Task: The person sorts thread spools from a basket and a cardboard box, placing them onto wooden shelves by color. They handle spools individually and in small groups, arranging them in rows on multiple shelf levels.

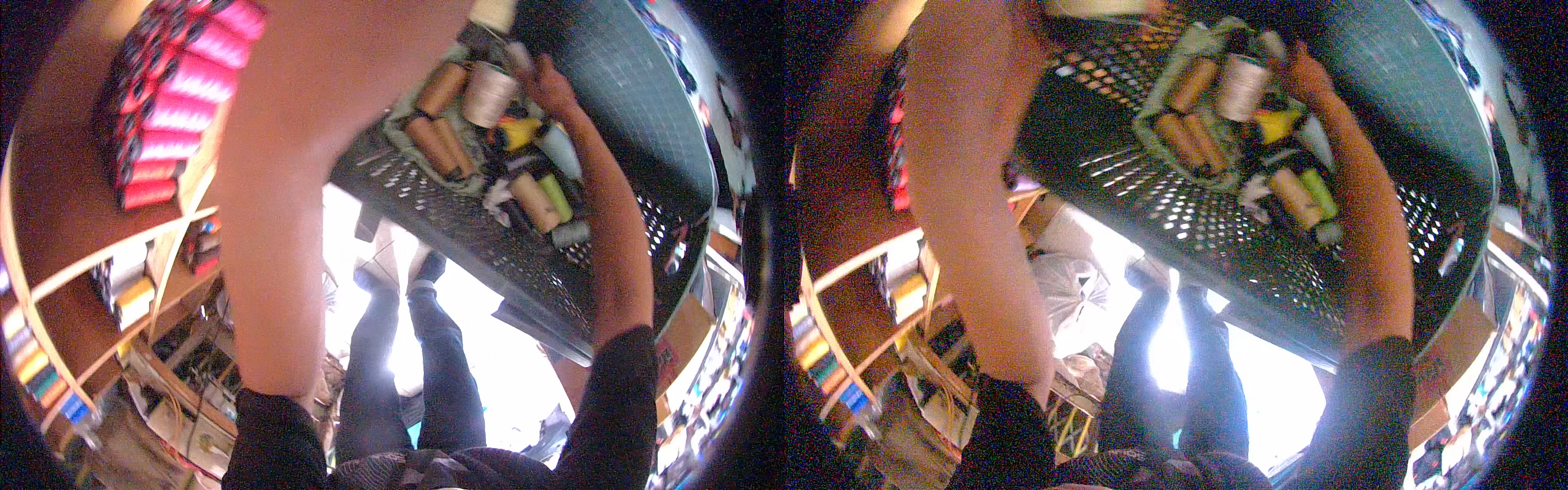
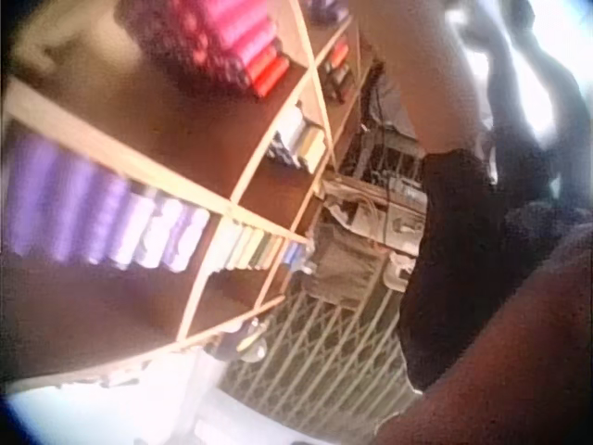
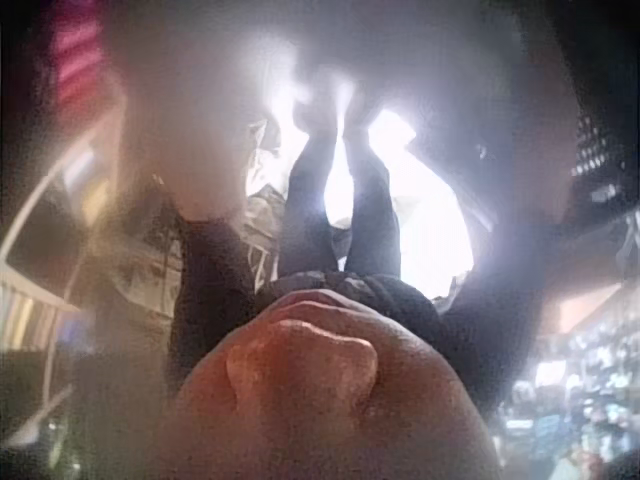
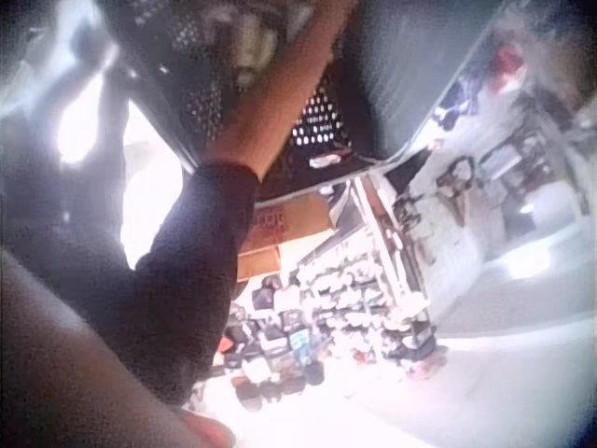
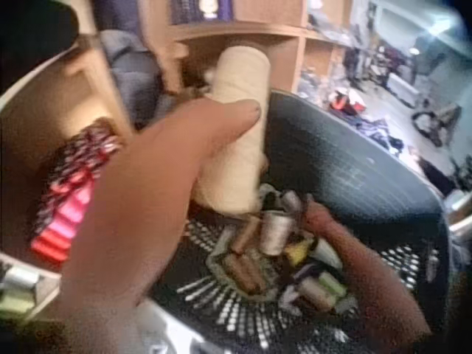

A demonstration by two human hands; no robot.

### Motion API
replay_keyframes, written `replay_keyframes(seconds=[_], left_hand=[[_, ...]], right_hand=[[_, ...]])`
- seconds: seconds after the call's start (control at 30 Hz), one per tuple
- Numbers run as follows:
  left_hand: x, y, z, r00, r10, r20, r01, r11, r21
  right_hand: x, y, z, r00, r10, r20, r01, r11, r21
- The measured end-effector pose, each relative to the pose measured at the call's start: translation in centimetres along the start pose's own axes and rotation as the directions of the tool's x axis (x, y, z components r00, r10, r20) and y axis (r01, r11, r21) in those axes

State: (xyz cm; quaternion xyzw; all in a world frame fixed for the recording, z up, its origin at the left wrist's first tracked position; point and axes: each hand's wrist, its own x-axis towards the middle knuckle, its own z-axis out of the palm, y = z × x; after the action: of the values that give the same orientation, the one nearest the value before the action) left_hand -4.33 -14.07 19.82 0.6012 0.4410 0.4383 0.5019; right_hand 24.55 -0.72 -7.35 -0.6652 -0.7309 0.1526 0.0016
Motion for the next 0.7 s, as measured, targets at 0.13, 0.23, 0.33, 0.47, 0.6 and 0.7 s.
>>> replay_keyframes(seconds=[0.13,0.23,0.33,0.47,0.6,0.7], left_hand=[[-4.8,-1.6,-1.3,0.998,0.007,-0.059,-0.026,0.945,-0.326],[-9.1,-2.4,-2.3,0.995,-0.007,-0.098,-0.041,0.873,-0.486],[-14.1,-2.9,-4.5,0.989,-0.027,-0.144,-0.066,0.794,-0.605],[-22.6,-3.4,-8.4,0.945,-0.113,-0.308,-0.046,0.885,-0.463],[-29.9,-7.8,-14.1,0.733,-0.099,-0.673,0.025,0.993,-0.119],[-34.0,-11.1,-18.5,0.454,0.015,-0.891,0.175,0.979,0.105]], right_hand=[[-3.8,3.2,-4.8,0.919,-0.249,-0.305,0.286,0.955,0.082],[-6.5,2.6,-8.7,0.94,-0.149,-0.307,0.268,0.879,0.394],[-9.2,-2.1,-13.5,0.939,-0.062,-0.337,0.18,0.926,0.332],[-13.2,-7.2,-18.0,0.873,-0.018,-0.488,0.124,0.974,0.187],[-20.9,-17.2,-17.8,0.83,-0.139,-0.54,0.307,0.922,0.234],[-27.2,-26.9,-14.5,0.85,-0.27,-0.452,0.434,0.845,0.312]])
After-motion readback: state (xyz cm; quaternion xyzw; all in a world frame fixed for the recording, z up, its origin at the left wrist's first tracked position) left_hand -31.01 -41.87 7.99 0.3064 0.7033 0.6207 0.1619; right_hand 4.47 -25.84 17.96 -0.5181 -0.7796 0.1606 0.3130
